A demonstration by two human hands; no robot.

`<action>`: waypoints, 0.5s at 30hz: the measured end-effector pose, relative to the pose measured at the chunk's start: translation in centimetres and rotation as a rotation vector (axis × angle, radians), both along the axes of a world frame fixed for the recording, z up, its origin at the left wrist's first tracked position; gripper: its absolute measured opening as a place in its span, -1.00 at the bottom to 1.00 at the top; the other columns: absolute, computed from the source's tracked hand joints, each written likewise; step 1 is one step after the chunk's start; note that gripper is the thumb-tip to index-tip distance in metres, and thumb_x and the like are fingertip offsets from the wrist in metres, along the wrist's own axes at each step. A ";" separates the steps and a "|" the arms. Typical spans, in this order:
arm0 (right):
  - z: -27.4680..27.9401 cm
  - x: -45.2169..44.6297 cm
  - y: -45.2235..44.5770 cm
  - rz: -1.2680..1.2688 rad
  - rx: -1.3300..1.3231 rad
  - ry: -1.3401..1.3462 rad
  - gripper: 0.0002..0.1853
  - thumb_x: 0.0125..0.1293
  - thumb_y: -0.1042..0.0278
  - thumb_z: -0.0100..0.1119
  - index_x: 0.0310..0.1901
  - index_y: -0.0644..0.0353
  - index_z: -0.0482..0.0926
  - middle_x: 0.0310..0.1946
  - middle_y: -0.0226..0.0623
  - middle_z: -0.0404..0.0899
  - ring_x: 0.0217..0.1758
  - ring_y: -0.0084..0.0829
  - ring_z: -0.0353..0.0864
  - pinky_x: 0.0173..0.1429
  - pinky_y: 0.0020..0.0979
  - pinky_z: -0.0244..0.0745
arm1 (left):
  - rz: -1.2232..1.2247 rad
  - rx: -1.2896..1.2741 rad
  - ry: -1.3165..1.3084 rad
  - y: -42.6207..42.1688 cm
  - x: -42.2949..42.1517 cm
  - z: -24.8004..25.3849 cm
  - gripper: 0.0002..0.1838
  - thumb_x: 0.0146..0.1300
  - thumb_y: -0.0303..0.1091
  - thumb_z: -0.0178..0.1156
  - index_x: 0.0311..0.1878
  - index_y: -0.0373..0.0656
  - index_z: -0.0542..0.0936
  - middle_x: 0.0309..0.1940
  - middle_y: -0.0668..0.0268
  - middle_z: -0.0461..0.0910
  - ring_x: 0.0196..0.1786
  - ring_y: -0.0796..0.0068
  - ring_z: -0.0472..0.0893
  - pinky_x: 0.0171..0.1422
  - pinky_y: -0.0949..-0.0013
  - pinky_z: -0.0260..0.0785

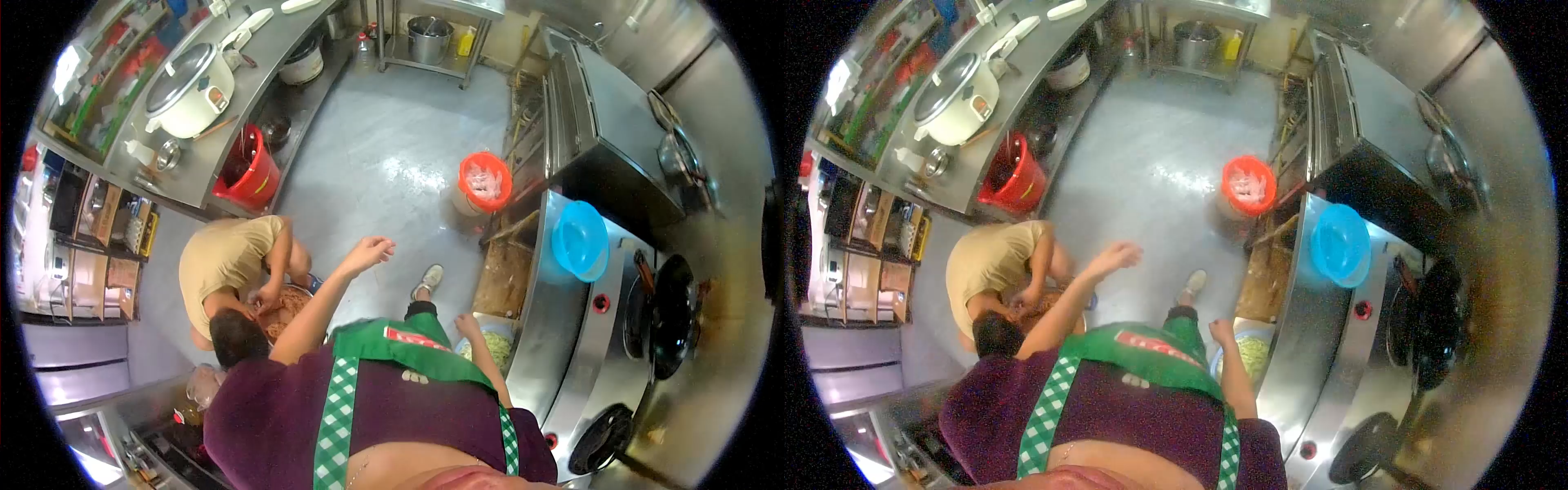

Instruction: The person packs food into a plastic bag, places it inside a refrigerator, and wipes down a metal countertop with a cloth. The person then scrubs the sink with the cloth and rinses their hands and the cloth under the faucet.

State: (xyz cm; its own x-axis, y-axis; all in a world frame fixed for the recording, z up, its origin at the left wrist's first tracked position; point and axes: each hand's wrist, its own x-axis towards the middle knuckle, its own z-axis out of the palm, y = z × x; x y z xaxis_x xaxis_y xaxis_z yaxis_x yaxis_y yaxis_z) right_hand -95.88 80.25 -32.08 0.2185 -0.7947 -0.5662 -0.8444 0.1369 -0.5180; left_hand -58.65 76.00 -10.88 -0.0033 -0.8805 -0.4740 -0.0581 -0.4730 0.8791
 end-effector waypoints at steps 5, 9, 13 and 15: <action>-4.4 1.3 -15.8 -0.227 -0.019 -0.270 -0.69 0.03 0.20 0.00 -0.42 0.36 0.51 -0.49 0.00 0.53 -0.36 -0.14 0.53 -0.23 -0.25 0.40 | 0.003 0.056 -0.065 -9.9 -0.8 1.9 -0.63 0.18 -0.10 -0.02 -0.14 -0.23 0.49 -0.31 0.30 0.52 -0.31 0.55 0.49 -0.20 0.51 0.33; 4.9 5.1 -29.0 0.162 -0.264 -0.065 -0.68 0.06 0.23 -0.04 -0.33 0.36 0.50 -0.41 0.07 0.51 -0.31 -0.06 0.52 -0.18 -0.18 0.39 | 0.055 0.015 -0.004 -18.6 0.7 1.2 -0.62 0.23 -0.13 -0.05 -0.04 -0.20 0.47 -0.23 0.27 0.54 -0.23 0.51 0.50 -0.10 0.44 0.35; 5.3 9.5 -40.1 0.290 -0.229 -0.020 -0.69 0.05 0.25 -0.05 -0.29 0.33 0.51 -0.32 0.09 0.51 -0.18 -0.02 0.50 -0.07 -0.18 0.37 | 0.327 0.017 0.075 -23.9 3.4 1.4 -0.65 0.20 -0.11 -0.01 -0.11 -0.18 0.48 -0.30 0.33 0.52 -0.33 0.58 0.47 -0.19 0.51 0.33; 4.7 11.8 -44.4 0.281 -0.209 -0.051 -0.69 0.04 0.26 -0.05 -0.29 0.33 0.51 -0.32 0.09 0.51 -0.17 -0.02 0.50 -0.07 -0.18 0.38 | 0.423 0.108 0.083 -25.8 6.3 -0.4 -0.67 0.19 -0.14 0.00 -0.11 -0.16 0.49 -0.31 0.35 0.52 -0.33 0.60 0.47 -0.21 0.52 0.33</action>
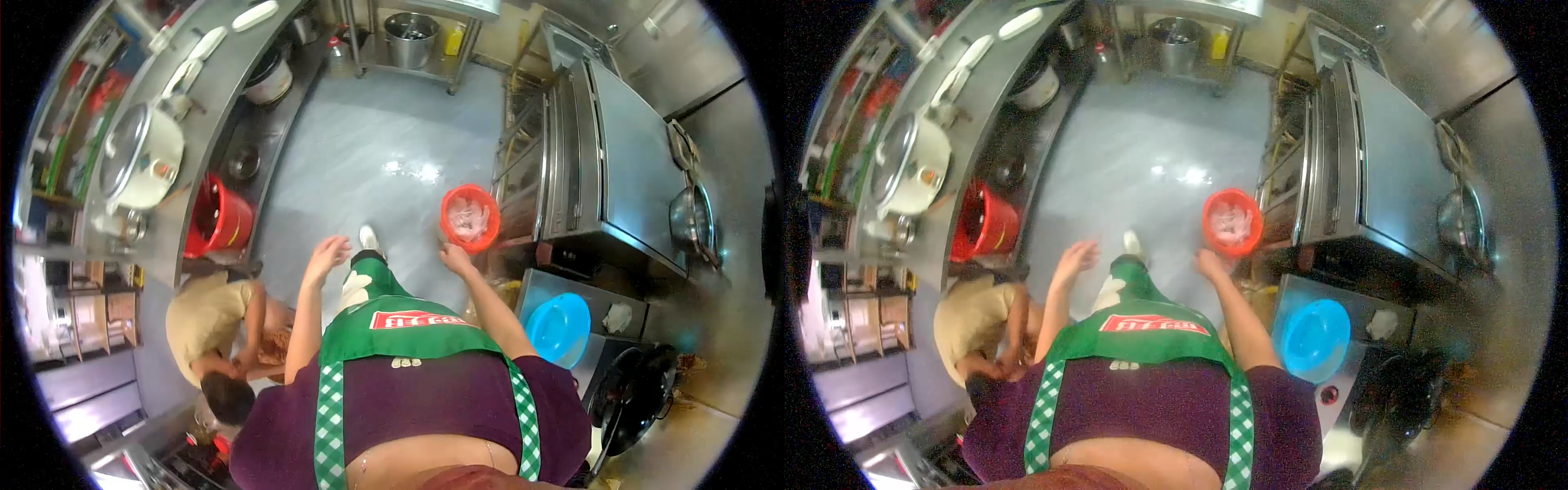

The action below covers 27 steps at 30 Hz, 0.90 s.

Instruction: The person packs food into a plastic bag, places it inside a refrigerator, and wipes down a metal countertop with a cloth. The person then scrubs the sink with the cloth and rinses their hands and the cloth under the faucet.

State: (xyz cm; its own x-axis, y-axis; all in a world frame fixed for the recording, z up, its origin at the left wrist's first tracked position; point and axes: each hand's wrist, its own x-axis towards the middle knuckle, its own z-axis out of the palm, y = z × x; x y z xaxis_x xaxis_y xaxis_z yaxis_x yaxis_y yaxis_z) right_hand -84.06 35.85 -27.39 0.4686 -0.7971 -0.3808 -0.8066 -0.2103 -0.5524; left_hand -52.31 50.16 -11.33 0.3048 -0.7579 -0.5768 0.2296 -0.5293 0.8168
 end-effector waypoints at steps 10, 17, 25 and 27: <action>-5.2 3.7 -18.1 -0.387 0.254 -0.050 -0.72 0.11 0.25 -0.01 -0.36 0.33 0.51 -0.55 -0.24 0.51 -0.55 -0.44 0.50 -0.46 -0.42 0.44 | 0.063 -0.004 -0.189 -27.3 18.5 1.4 -0.70 0.18 -0.19 0.00 -0.15 -0.21 0.50 -0.32 0.35 0.53 -0.35 0.61 0.47 -0.26 0.55 0.32; -2.9 2.2 -24.8 -0.766 0.106 -0.283 -0.81 0.10 0.33 -0.05 -0.44 0.26 0.49 -0.62 -0.24 0.47 -0.55 -0.37 0.48 -0.39 -0.31 0.42 | -0.251 -0.214 -0.242 -54.0 15.9 6.8 -0.65 0.19 -0.15 0.00 -0.09 -0.22 0.49 -0.30 0.31 0.53 -0.31 0.57 0.47 -0.18 0.52 0.32; -12.3 -2.2 -26.2 -0.622 0.159 0.154 -0.80 0.03 0.31 0.01 -0.36 0.20 0.53 -0.32 -0.14 0.53 -0.21 -0.24 0.50 -0.18 -0.21 0.39 | -0.724 -0.183 -0.070 -72.7 3.1 4.8 -0.66 0.23 -0.16 -0.03 -0.08 -0.20 0.48 -0.27 0.28 0.54 -0.28 0.55 0.50 -0.18 0.51 0.34; -12.3 -2.3 -29.4 -0.768 -0.110 0.019 -0.82 0.02 0.32 0.01 -0.36 0.20 0.52 -0.35 -0.17 0.54 -0.27 -0.27 0.50 -0.23 -0.21 0.39 | -0.752 -0.181 -0.085 -76.5 0.7 6.0 -0.67 0.23 -0.16 -0.04 -0.08 -0.19 0.48 -0.27 0.30 0.54 -0.29 0.56 0.50 -0.18 0.52 0.34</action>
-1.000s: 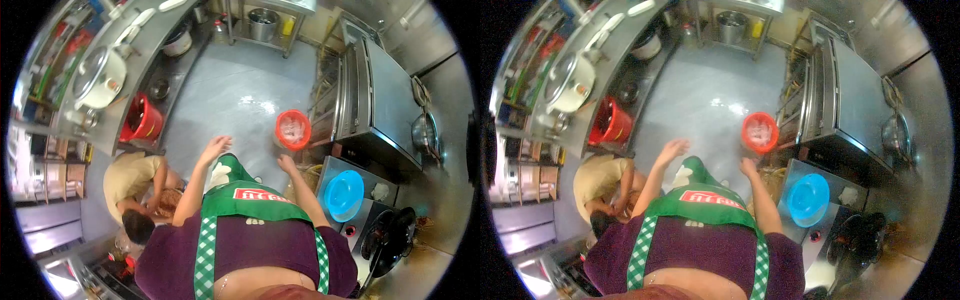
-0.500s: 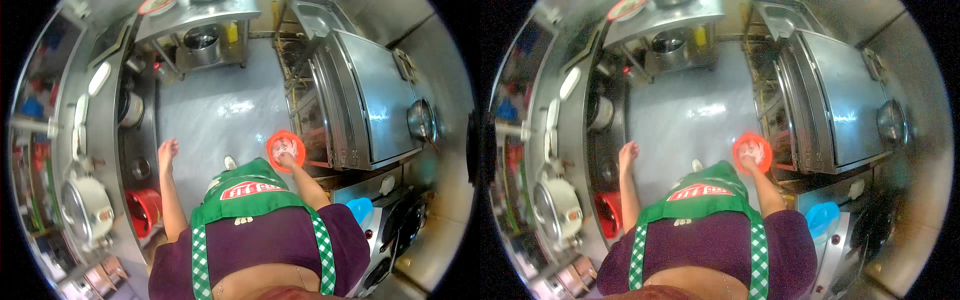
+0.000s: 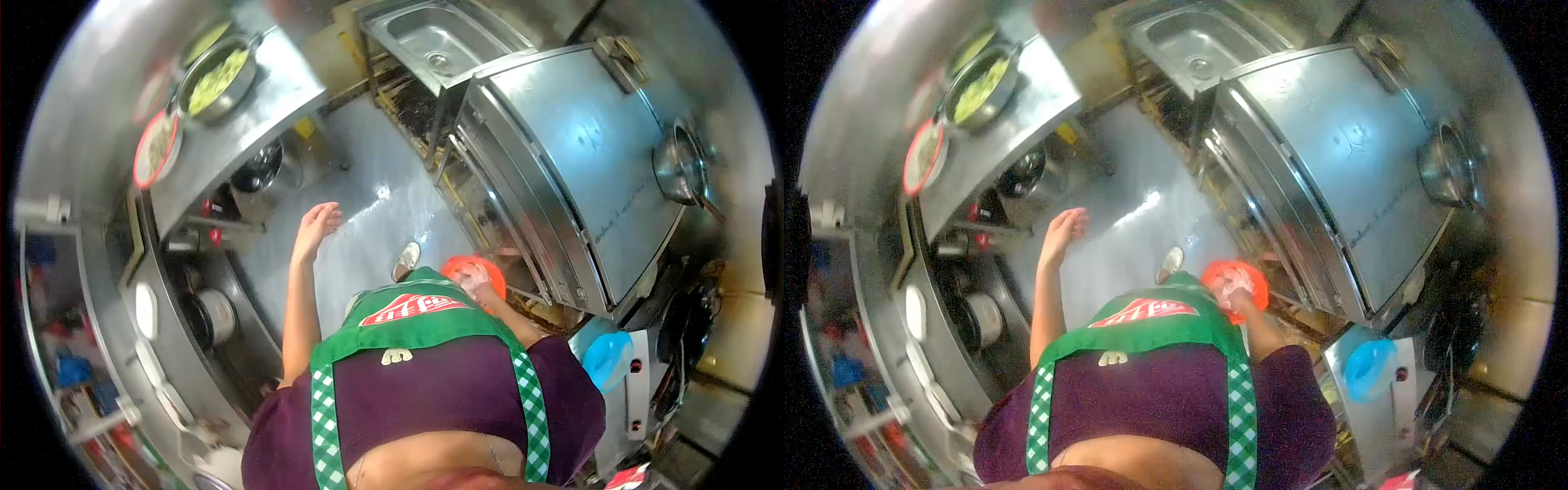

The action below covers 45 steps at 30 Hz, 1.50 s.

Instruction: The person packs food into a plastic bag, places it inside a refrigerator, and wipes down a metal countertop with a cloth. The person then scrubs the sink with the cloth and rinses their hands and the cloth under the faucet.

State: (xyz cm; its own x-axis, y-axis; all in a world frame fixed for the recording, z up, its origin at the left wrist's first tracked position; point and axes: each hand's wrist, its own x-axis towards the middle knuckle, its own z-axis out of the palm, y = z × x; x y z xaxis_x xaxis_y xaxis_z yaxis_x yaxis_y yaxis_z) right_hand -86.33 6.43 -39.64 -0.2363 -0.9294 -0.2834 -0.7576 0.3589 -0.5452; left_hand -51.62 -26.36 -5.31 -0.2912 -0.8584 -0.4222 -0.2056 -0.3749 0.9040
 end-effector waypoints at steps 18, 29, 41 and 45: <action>9.3 1.9 -10.2 -1.317 -0.021 -0.404 -0.82 0.07 0.32 -0.03 -0.42 0.19 0.54 -0.57 -0.24 0.53 -0.54 -0.45 0.52 -0.51 -0.41 0.37 | -0.625 0.037 0.091 -29.3 -29.3 0.7 -0.70 0.20 -0.21 0.01 -0.11 -0.20 0.50 -0.35 0.36 0.53 -0.34 0.64 0.46 -0.20 0.55 0.32; 21.9 10.8 -3.4 -2.282 -0.352 -0.639 -0.77 0.21 0.27 -0.06 -0.19 0.21 0.43 -0.54 -0.25 0.52 -0.67 -0.47 0.48 -0.67 -0.53 0.34 | -0.628 -0.055 0.198 -31.6 -43.0 1.7 -0.66 0.22 -0.17 0.01 -0.08 -0.23 0.47 -0.33 0.33 0.47 -0.24 0.57 0.44 -0.09 0.46 0.33; 35.8 -31.1 19.3 -1.608 -0.368 0.386 -0.64 0.16 0.17 0.04 -0.11 0.26 0.47 -0.29 -0.20 0.56 -0.25 -0.25 0.53 -0.15 -0.37 0.40 | -0.340 -0.188 -0.106 -26.2 -39.7 0.6 -0.65 0.21 -0.23 -0.06 -0.04 -0.27 0.43 -0.18 0.18 0.49 -0.31 0.49 0.47 -0.25 0.45 0.30; 28.8 -42.5 22.2 -1.427 -0.006 0.454 -0.42 0.13 0.02 0.04 0.16 0.08 0.23 0.00 -0.19 0.41 0.01 -0.13 0.42 0.03 -0.22 0.37 | -0.290 -0.048 -0.420 -27.7 -34.0 -0.1 -0.64 0.19 -0.15 -0.03 -0.03 -0.16 0.43 -0.22 0.33 0.52 -0.31 0.55 0.49 -0.29 0.50 0.28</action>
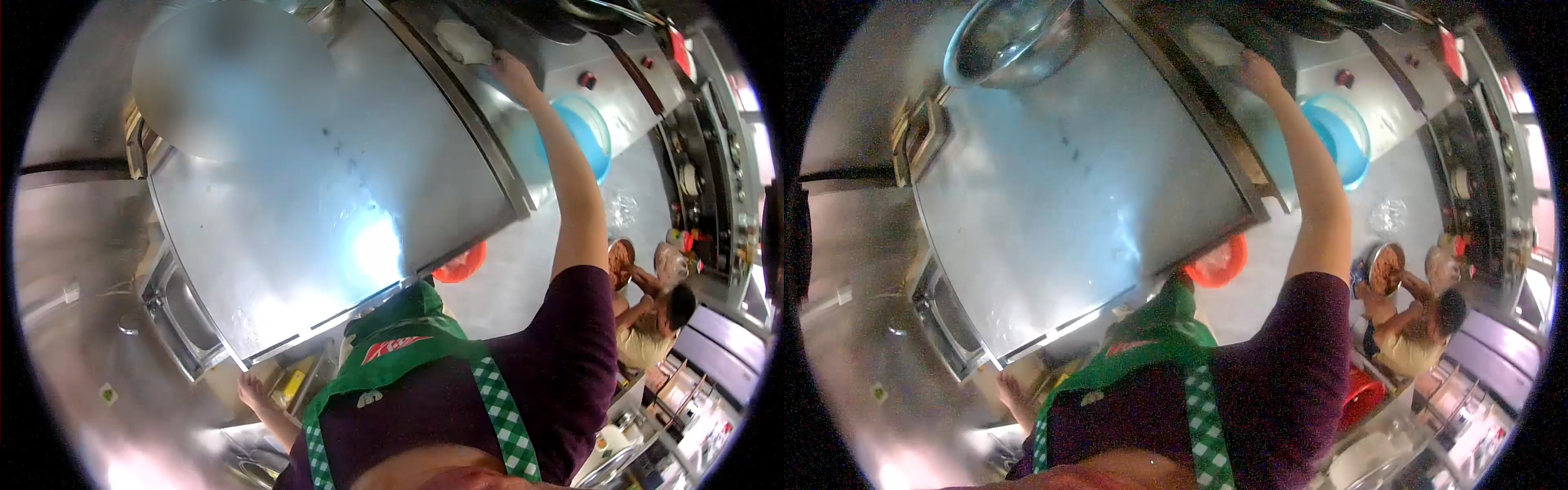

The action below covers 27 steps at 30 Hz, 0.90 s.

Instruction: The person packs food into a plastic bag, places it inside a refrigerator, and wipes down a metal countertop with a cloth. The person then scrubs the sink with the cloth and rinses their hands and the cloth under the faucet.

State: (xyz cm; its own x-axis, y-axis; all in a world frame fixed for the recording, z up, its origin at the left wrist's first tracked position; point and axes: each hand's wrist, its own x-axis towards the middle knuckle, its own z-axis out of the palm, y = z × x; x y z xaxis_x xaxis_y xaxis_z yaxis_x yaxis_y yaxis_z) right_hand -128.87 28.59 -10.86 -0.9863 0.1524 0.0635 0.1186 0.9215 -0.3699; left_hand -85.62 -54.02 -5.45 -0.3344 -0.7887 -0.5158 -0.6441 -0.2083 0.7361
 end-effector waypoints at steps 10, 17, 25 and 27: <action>-7.0 -13.0 -2.0 0.170 0.435 -0.111 -0.34 0.06 -0.03 0.09 0.20 -0.13 0.11 0.23 -0.12 0.06 0.24 0.05 0.10 0.12 0.03 0.25 | 0.159 -0.063 -0.202 3.0 10.3 2.7 -0.74 0.08 -0.11 0.07 -0.27 -0.06 0.47 -0.48 0.43 0.47 -0.55 0.62 0.44 -0.62 0.60 0.23; -6.2 -11.3 -0.8 0.072 0.218 -0.247 -0.45 0.03 0.12 0.16 0.03 0.27 0.38 -0.03 0.06 0.39 0.02 -0.03 0.38 0.07 -0.20 0.32 | -0.124 -0.130 -0.052 5.3 5.2 3.4 -0.69 0.16 -0.07 0.03 -0.25 -0.13 0.46 -0.58 0.43 0.43 -0.59 0.63 0.39 -0.62 0.60 0.15; 15.3 2.3 -7.8 0.050 -0.852 0.055 -0.58 0.12 0.32 0.09 0.03 0.29 0.39 -0.09 -0.17 0.45 -0.05 -0.38 0.43 0.02 -0.39 0.31 | -0.042 0.266 0.109 0.0 7.6 -4.9 -0.68 0.20 -0.09 0.00 -0.28 -0.19 0.46 -0.59 0.37 0.42 -0.63 0.65 0.34 -0.67 0.57 0.12; 16.4 2.6 -10.1 0.379 -0.228 0.128 -0.54 0.08 0.27 0.15 0.04 0.22 0.40 0.04 -0.14 0.35 0.04 -0.30 0.37 0.11 -0.38 0.24 | -0.105 0.354 0.136 -1.3 7.7 -7.0 -0.69 0.22 -0.10 0.00 -0.27 -0.20 0.46 -0.58 0.35 0.43 -0.65 0.65 0.34 -0.68 0.58 0.11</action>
State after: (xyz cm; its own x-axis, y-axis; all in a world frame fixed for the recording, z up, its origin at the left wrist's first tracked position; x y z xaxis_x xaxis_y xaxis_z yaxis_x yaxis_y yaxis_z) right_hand -126.29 18.48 5.52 -0.9614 -0.1937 0.1955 -0.2715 0.7841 -0.5581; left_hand -77.87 -55.34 -12.46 -0.4880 -0.5279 -0.6951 -0.5765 -0.4030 0.7108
